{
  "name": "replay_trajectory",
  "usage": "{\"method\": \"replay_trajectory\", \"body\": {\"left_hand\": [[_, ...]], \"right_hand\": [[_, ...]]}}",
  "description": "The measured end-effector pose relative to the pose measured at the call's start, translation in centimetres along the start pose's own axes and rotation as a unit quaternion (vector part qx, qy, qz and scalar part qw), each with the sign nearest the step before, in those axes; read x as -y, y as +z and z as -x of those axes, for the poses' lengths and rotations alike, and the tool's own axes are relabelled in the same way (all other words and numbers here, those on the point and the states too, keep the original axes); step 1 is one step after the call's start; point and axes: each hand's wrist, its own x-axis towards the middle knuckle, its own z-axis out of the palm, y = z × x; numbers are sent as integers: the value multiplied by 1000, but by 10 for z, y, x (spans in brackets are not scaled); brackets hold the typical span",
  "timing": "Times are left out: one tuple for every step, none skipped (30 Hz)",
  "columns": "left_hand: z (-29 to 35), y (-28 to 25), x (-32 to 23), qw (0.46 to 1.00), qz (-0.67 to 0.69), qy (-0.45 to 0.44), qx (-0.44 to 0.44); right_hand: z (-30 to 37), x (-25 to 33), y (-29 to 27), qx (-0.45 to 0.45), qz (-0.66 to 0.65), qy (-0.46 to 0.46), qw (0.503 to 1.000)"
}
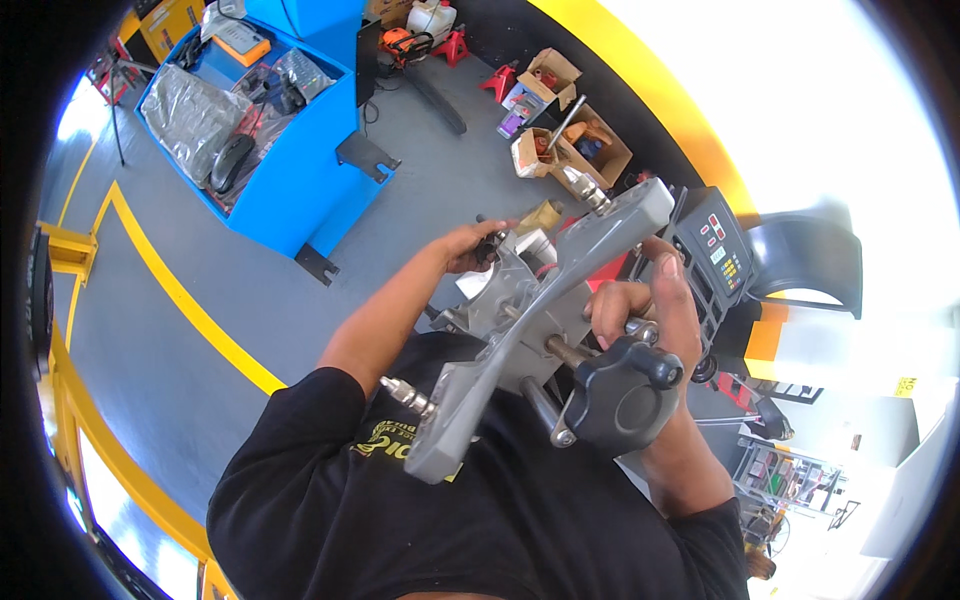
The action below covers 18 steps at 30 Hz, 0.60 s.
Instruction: The person picks up a wheel alignment sensor from a blue workbench, walks to a car on a yellow lift, and mounts the sensor onto the wheel hub. They repeat this process for a second sensor on another wheel.
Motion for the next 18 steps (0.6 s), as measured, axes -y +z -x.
{"method": "replay_trajectory", "body": {"left_hand": [[-3, 2, 2, 1000, 9, -9, 21], [-6, 5, 4, 999, 20, -14, 34], [-9, 7, 7, 999, 3, -14, 46], [-10, 11, 9, 999, -15, -10, 49], [-12, 14, 11, 998, -34, -15, 42], [-13, 16, 11, 998, -40, 4, 47], [-13, 18, 11, 998, -48, 14, 42], [-13, 19, 8, 997, -56, 33, 40], [-13, 19, 5, 997, -58, 36, 29], [-11, 18, 1, 997, -62, 43, 23], [-10, 15, -5, 996, -68, 52, 16], [-9, 13, -9, 997, -61, 56, 11], [-8, 10, -14, 995, -76, 61, 14], [-6, 8, -18, 994, -92, 63, 17], [-4, 5, -22, 992, -114, 60, 4], [-4, 6, -25, 991, -106, 77, 20], [-2, 4, -27, 992, -103, 77, 19], [-1, 4, -29, 991, -103, 77, 20]], "right_hand": [[1, 3, 1, 1, 10, 2, 1000], [3, 6, 3, 25, 48, -21, 998], [5, 9, 4, 28, 55, -7, 998], [5, 10, 4, 35, 59, 3, 998], [6, 10, 4, 57, 54, 13, 997], [7, 10, 2, 79, 38, 23, 996], [10, 8, 0, 90, 44, 22, 995], [11, 5, -4, 113, 40, 17, 993], [14, 1, -8, 146, 30, 14, 989], [15, 0, -16, 161, 12, 41, 986], [14, -3, -23, 181, -4, 26, 983], [13, -6, -29, 200, -21, 13, 979], [9, -9, -35, 218, -24, 14, 976], [4, -10, -41, 253, -28, -1, 967], [-4, -12, -46, 247, -64, 1, 967], [-19, -12, -53, 250, -78, 15, 965], [-35, -14, -57, 287, -98, 4, 953], [-51, -20, -60, 212, -130, 50, 967]]}}
